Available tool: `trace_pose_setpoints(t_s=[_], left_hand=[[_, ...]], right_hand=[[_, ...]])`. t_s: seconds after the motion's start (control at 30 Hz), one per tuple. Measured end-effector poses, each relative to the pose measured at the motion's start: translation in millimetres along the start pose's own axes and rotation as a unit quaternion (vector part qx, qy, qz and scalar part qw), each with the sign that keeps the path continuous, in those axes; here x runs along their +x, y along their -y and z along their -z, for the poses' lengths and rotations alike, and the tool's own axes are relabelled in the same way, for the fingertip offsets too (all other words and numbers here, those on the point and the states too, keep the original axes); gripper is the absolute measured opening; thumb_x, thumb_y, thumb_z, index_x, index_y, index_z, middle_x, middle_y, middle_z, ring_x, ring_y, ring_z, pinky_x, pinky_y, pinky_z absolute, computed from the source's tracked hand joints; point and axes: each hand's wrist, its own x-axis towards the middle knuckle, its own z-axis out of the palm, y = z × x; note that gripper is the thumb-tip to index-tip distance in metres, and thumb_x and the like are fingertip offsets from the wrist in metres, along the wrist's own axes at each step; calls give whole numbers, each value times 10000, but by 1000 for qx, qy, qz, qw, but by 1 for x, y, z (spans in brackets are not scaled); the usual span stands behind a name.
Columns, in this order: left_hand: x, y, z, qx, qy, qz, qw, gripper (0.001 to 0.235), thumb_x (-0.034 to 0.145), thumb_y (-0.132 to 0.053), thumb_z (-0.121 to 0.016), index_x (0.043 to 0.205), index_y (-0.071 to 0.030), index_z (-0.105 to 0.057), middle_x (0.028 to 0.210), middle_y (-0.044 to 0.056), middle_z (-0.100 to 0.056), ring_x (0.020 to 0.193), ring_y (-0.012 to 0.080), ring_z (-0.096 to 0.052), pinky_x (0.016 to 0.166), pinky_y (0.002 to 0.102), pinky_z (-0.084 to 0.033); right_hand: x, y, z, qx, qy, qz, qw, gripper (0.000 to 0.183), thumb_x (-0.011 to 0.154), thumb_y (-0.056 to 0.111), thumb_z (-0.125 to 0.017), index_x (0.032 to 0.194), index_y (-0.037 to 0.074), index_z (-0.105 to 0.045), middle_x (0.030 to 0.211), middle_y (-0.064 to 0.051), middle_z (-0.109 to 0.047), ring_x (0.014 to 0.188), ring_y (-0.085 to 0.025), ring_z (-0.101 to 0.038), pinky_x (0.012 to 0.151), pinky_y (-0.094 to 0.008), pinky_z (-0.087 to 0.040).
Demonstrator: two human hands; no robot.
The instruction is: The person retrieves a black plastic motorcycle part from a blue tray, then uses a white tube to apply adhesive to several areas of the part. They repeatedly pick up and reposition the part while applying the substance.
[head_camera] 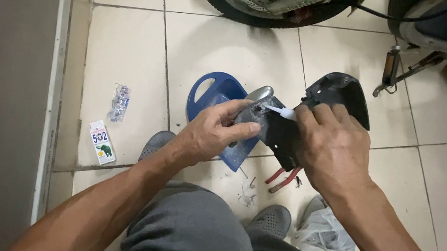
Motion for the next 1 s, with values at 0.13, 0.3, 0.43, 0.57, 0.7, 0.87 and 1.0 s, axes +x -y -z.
trace_pose_setpoints(t_s=[0.13, 0.3, 0.43, 0.57, 0.7, 0.87, 1.0], left_hand=[[-1, -1, 1, 12, 5, 14, 1000, 745, 886, -516, -637, 1470, -78, -488, 1196, 198, -688, 1168, 330, -665, 1027, 483, -524], [0, 2, -1, 13, -14, 3, 1000, 726, 881, -499, -649, 1453, -74, -509, 1177, 205, -697, 1147, 324, -668, 1031, 501, -519], [-1, 3, 0, 4, -3, 1, 1000, 724, 893, -488, -637, 1475, -87, -481, 1177, 188, -677, 1141, 293, -657, 1058, 472, -498], [-1, 5, 2, 4, -2, 3, 1000, 716, 903, -477, -639, 1480, -85, -476, 1244, 215, -668, 1199, 329, -648, 1079, 489, -488], [-1, 4, 1, -3, 6, -7, 1000, 722, 908, -473, -639, 1475, -59, -470, 1241, 224, -671, 1203, 327, -651, 1066, 493, -499], [-2, 1, 1, -3, 14, -2, 1000, 743, 911, -488, -625, 1490, -58, -446, 1202, 218, -661, 1163, 313, -654, 1050, 489, -502], [0, 5, 1, -12, 18, -3, 1000, 751, 902, -496, -639, 1488, -66, -453, 1225, 225, -654, 1184, 346, -654, 1059, 487, -509]], right_hand=[[1, 1, 2, -4, 2, 5, 1000, 177, 916, 171, -687, 1073, 133, -760, 760, -66, -719, 604, -166, -653, 529, -231, -522], [2, 4, 7, -7, 0, 8, 1000, 180, 910, 178, -698, 1074, 129, -753, 768, -74, -720, 622, -184, -666, 537, -245, -521], [3, 4, 10, -6, -9, 8, 1000, 169, 920, 167, -700, 1074, 126, -756, 768, -77, -724, 625, -185, -674, 546, -244, -525], [0, 4, 4, -7, -12, 6, 1000, 190, 908, 155, -698, 1085, 130, -761, 769, -73, -717, 614, -179, -659, 537, -247, -512], [1, 6, 7, -22, -15, 6, 1000, 200, 892, 147, -720, 1085, 125, -769, 777, -81, -730, 637, -186, -673, 543, -247, -525], [-2, 2, -3, -5, -22, -1, 1000, 205, 887, 124, -710, 1085, 117, -766, 768, -87, -725, 627, -199, -670, 526, -265, -514], [-4, -1, -8, -32, -41, 8, 999, 209, 863, 153, -745, 1070, 144, -773, 766, -69, -714, 652, -195, -675, 555, -263, -533]])
